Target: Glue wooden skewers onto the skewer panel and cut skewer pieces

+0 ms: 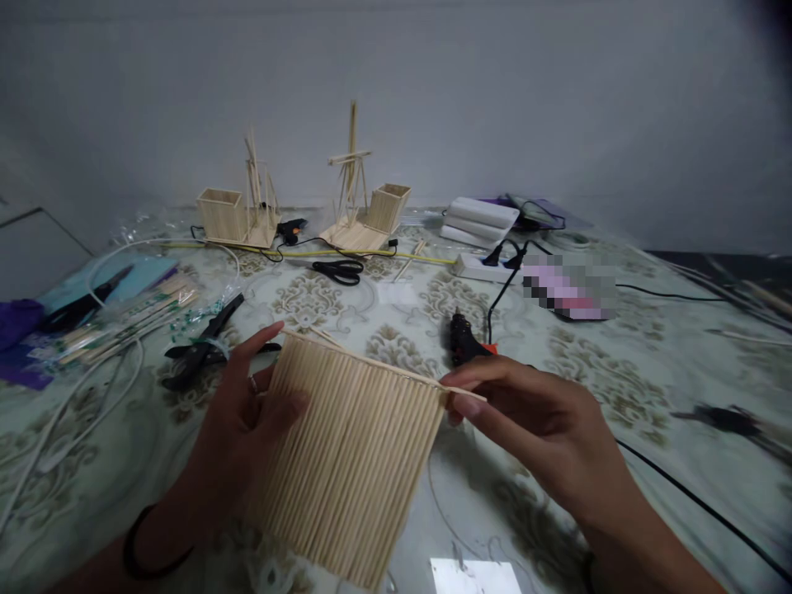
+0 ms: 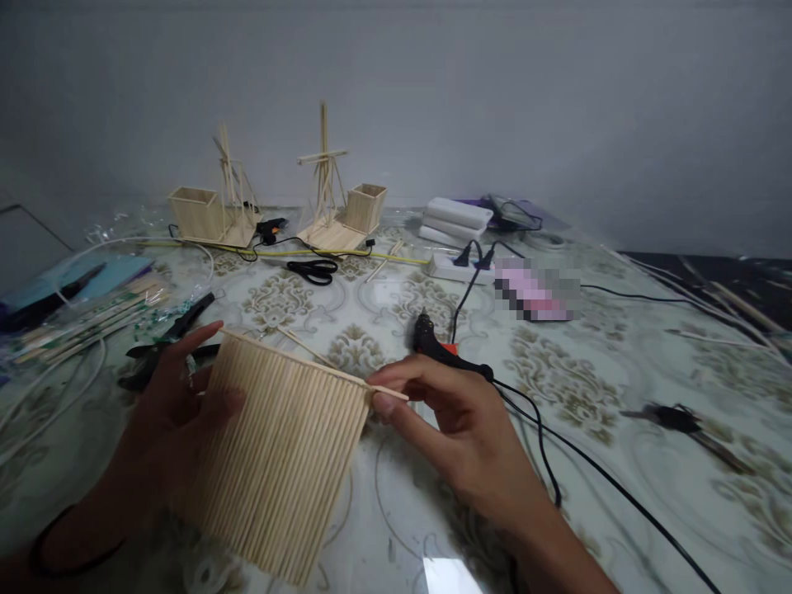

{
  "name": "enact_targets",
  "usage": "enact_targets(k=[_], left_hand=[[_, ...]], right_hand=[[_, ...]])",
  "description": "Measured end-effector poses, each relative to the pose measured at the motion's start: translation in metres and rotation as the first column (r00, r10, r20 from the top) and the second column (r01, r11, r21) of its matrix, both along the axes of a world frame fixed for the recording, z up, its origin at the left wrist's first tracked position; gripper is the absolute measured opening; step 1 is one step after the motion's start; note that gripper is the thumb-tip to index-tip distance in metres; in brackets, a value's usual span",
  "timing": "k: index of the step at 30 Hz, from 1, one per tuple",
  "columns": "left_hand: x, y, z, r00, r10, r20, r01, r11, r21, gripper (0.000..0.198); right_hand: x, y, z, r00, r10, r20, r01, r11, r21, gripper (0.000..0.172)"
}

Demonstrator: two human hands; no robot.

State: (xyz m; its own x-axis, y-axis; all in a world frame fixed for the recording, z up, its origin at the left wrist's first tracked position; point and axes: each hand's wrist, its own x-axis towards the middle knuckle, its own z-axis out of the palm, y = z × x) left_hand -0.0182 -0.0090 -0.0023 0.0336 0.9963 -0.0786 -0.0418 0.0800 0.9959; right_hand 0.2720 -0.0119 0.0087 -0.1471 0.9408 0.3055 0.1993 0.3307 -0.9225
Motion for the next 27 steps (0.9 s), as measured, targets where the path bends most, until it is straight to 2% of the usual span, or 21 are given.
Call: enact_targets(k=[3,6,8,10,12,13,15,17,20,24,27], left_hand=[[-0.002,0.002,-0.002,0.999,-0.013,-0.032,0.013,1.000,0.004,0.083],[-0.003,0.005,-0.001,0.997,-0.040,-0.069,0.039,0.999,-0.008,0.085],[-0.005,0.007,0.000,0.992,-0.085,-0.097,0.084,0.996,-0.022,0.086],[-0.006,0.008,0.000,0.980,-0.151,-0.129,0.146,0.988,-0.048,0.083],[-0.008,0.008,0.001,0.962,-0.221,-0.162,0.208,0.974,-0.093,0.076],[-0.008,0.008,0.001,0.949,-0.253,-0.187,0.234,0.965,-0.120,0.069],[-0.009,0.008,0.002,0.916,-0.302,-0.264,0.272,0.951,-0.146,0.053],[-0.010,0.009,0.004,0.864,-0.310,-0.397,0.290,0.951,-0.110,0.035],[-0.011,0.009,0.008,0.774,-0.246,-0.583,0.319,0.947,0.023,0.017],[-0.011,0.010,0.011,0.694,-0.264,-0.670,0.419,0.904,0.079,0.013],[-0.011,0.011,0.005,0.625,-0.263,-0.735,0.467,0.880,0.083,0.029]], right_hand=[[0.004,0.003,0.004,0.995,-0.030,0.091,0.024,0.998,0.064,0.018],[0.020,0.013,0.001,0.964,-0.209,0.165,0.189,0.973,0.132,0.028],[0.037,0.026,-0.007,0.900,-0.359,0.246,0.330,0.932,0.153,0.037],[0.057,0.040,-0.018,0.797,-0.432,0.422,0.402,0.901,0.161,0.044],[0.076,0.051,-0.031,0.707,-0.396,0.586,0.409,0.905,0.119,0.034],[0.083,0.055,-0.036,0.671,-0.348,0.655,0.396,0.915,0.081,0.036],[0.092,0.059,-0.046,0.649,-0.303,0.697,0.378,0.924,0.050,0.037],[0.094,0.059,-0.051,0.641,-0.274,0.718,0.356,0.934,0.038,0.036],[0.090,0.059,-0.054,0.627,-0.241,0.740,0.335,0.942,0.023,0.038],[0.087,0.061,-0.049,0.610,-0.255,0.750,0.353,0.935,0.031,0.041],[0.087,0.061,-0.042,0.606,-0.306,0.734,0.391,0.918,0.059,0.041]])
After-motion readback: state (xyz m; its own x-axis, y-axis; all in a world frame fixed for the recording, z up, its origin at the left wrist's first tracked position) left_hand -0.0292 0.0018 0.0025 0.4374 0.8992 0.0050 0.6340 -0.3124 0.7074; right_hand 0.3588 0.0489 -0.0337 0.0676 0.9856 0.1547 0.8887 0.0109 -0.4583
